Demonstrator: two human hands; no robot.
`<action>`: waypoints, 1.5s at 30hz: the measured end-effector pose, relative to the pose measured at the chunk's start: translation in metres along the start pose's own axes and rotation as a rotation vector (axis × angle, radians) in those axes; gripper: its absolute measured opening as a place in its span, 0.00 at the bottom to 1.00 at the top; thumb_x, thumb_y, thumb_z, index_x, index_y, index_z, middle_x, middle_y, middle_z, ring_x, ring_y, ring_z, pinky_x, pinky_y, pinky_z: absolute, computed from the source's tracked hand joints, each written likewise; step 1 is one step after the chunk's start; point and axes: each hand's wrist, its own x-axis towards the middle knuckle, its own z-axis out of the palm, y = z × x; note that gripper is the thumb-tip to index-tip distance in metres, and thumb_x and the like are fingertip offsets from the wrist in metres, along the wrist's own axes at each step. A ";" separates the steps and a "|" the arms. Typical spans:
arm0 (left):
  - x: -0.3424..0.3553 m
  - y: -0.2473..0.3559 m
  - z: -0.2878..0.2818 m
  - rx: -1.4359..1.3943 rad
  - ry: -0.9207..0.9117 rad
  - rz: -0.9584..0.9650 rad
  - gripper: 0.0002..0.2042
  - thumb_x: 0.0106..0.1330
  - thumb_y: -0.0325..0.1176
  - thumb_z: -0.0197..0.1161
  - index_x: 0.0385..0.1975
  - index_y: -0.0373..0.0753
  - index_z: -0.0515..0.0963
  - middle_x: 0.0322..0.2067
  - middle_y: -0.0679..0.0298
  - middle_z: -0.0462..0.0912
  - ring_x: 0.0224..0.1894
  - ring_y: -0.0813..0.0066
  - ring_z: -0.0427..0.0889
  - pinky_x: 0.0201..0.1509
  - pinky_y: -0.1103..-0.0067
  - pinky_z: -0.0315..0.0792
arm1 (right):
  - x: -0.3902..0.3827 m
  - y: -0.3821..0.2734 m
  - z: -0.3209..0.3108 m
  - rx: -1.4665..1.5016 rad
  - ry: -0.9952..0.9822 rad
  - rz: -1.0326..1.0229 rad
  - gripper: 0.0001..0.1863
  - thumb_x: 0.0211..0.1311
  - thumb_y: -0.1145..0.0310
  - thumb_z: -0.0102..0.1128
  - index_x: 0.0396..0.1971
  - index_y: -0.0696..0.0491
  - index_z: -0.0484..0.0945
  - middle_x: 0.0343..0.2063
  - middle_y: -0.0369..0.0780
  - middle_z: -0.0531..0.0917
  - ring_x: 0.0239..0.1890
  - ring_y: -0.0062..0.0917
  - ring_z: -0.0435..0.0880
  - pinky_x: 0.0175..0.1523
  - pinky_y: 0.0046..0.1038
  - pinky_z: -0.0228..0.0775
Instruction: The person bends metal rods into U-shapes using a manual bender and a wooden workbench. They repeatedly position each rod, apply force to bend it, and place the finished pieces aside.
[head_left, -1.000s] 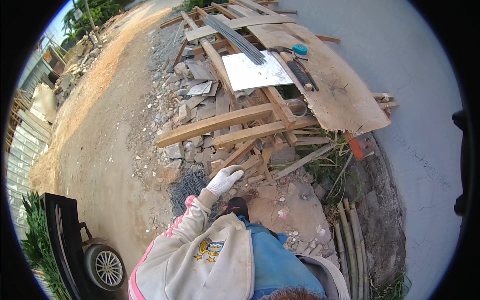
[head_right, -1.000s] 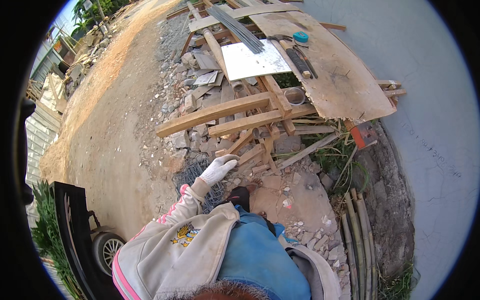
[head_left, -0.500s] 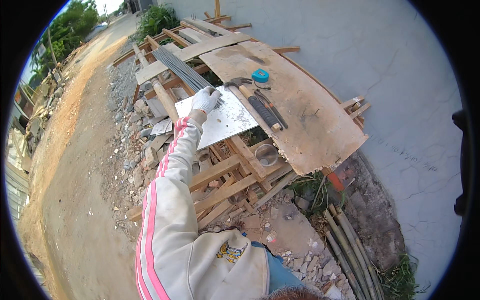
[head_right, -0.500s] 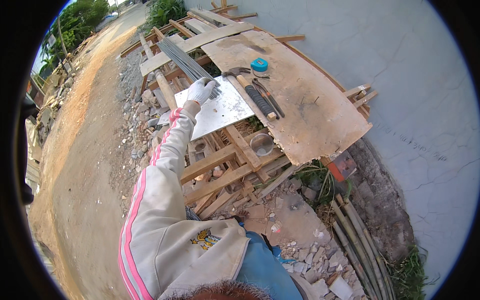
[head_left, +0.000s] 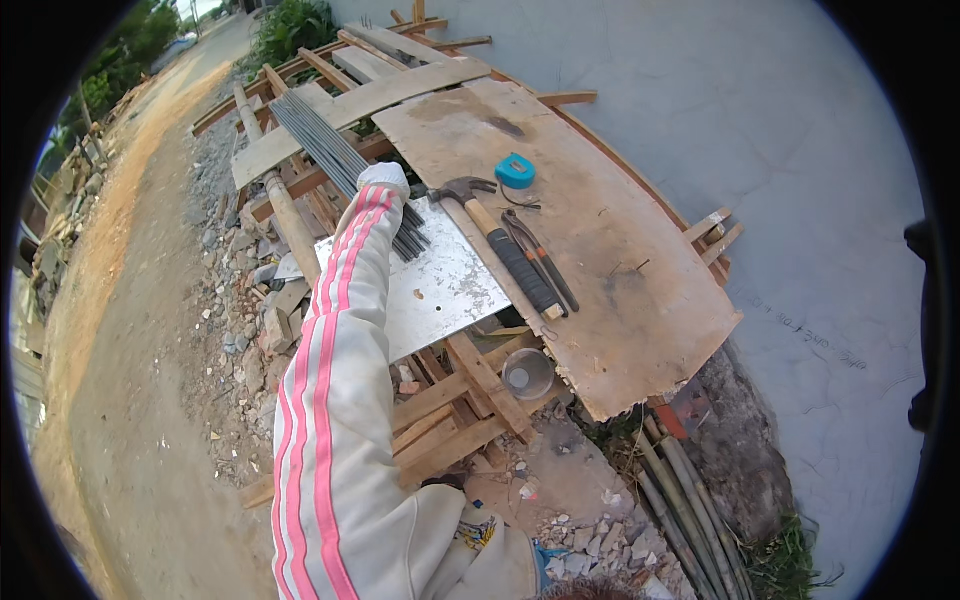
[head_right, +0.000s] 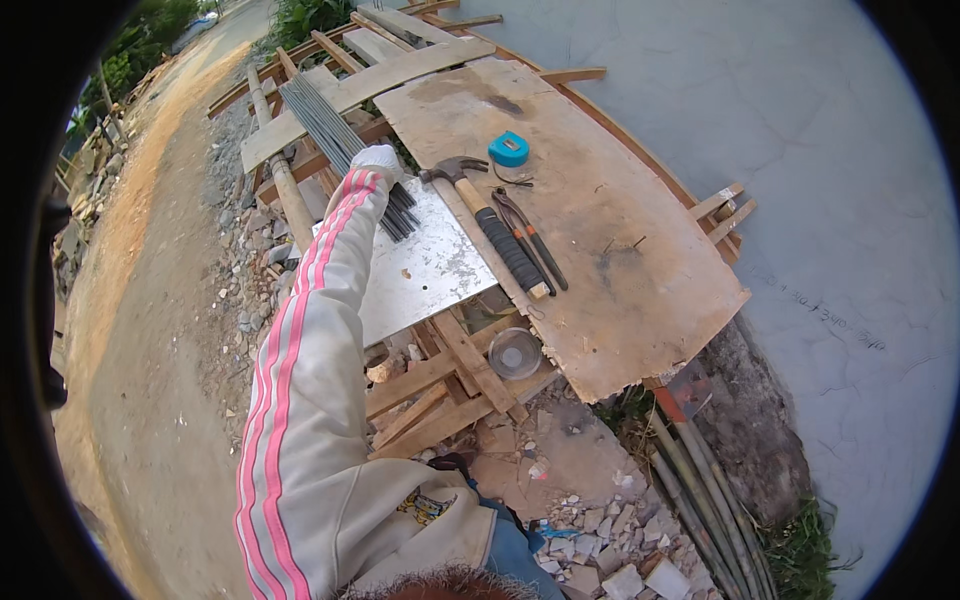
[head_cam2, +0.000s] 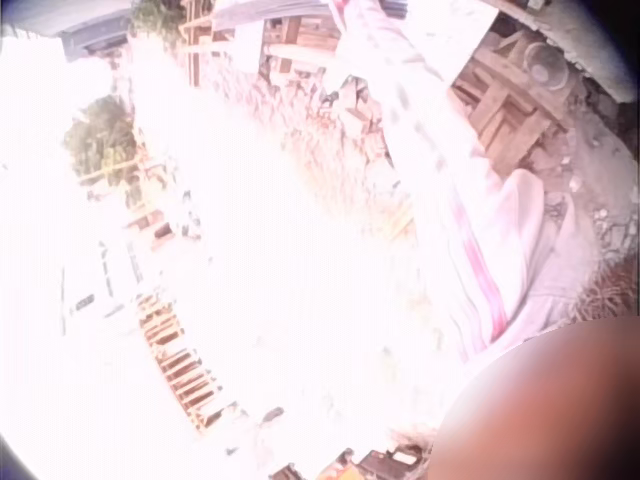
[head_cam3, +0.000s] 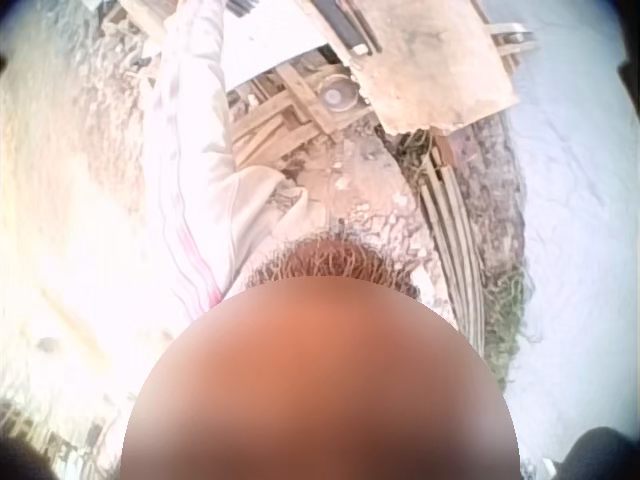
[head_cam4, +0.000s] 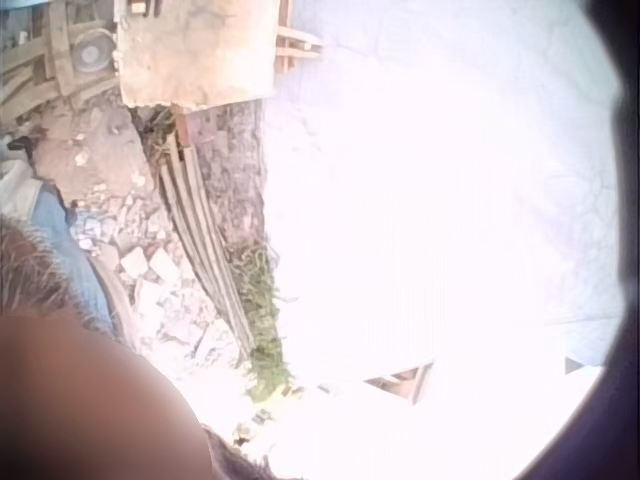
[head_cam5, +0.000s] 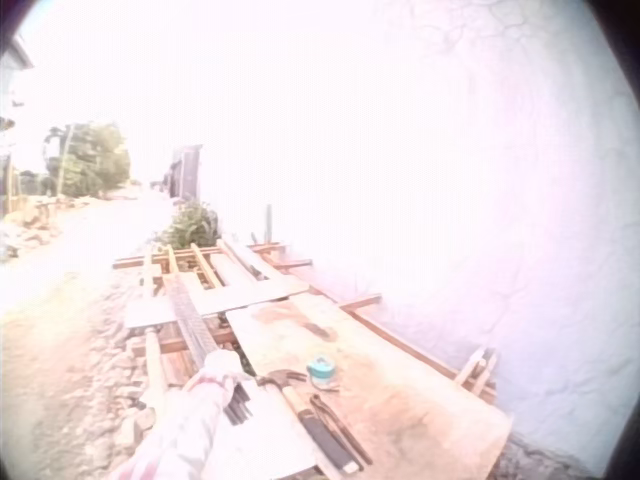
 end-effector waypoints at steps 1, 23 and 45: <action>0.000 -0.003 0.001 -0.033 0.017 -0.023 0.18 0.64 0.42 0.66 0.49 0.40 0.88 0.50 0.51 0.88 0.55 0.54 0.87 0.56 0.63 0.82 | 0.001 -0.001 0.001 0.001 -0.001 0.001 0.35 0.70 0.54 0.66 0.62 0.70 0.72 0.55 0.58 0.81 0.55 0.43 0.80 0.62 0.40 0.70; -0.111 -0.021 -0.015 -2.276 0.296 -0.200 0.12 0.79 0.43 0.57 0.33 0.46 0.71 0.18 0.73 0.66 0.13 0.82 0.60 0.14 0.79 0.54 | 0.032 0.008 0.019 0.076 -0.048 -0.046 0.34 0.71 0.54 0.66 0.61 0.70 0.73 0.55 0.58 0.81 0.54 0.43 0.81 0.62 0.40 0.70; -0.548 0.237 0.037 -2.389 -0.200 0.006 0.21 0.82 0.53 0.50 0.43 0.40 0.78 0.24 0.67 0.78 0.18 0.76 0.73 0.19 0.78 0.63 | 0.043 -0.015 -0.098 0.558 -0.266 -0.631 0.11 0.67 0.69 0.67 0.41 0.60 0.79 0.30 0.39 0.80 0.32 0.21 0.75 0.42 0.27 0.70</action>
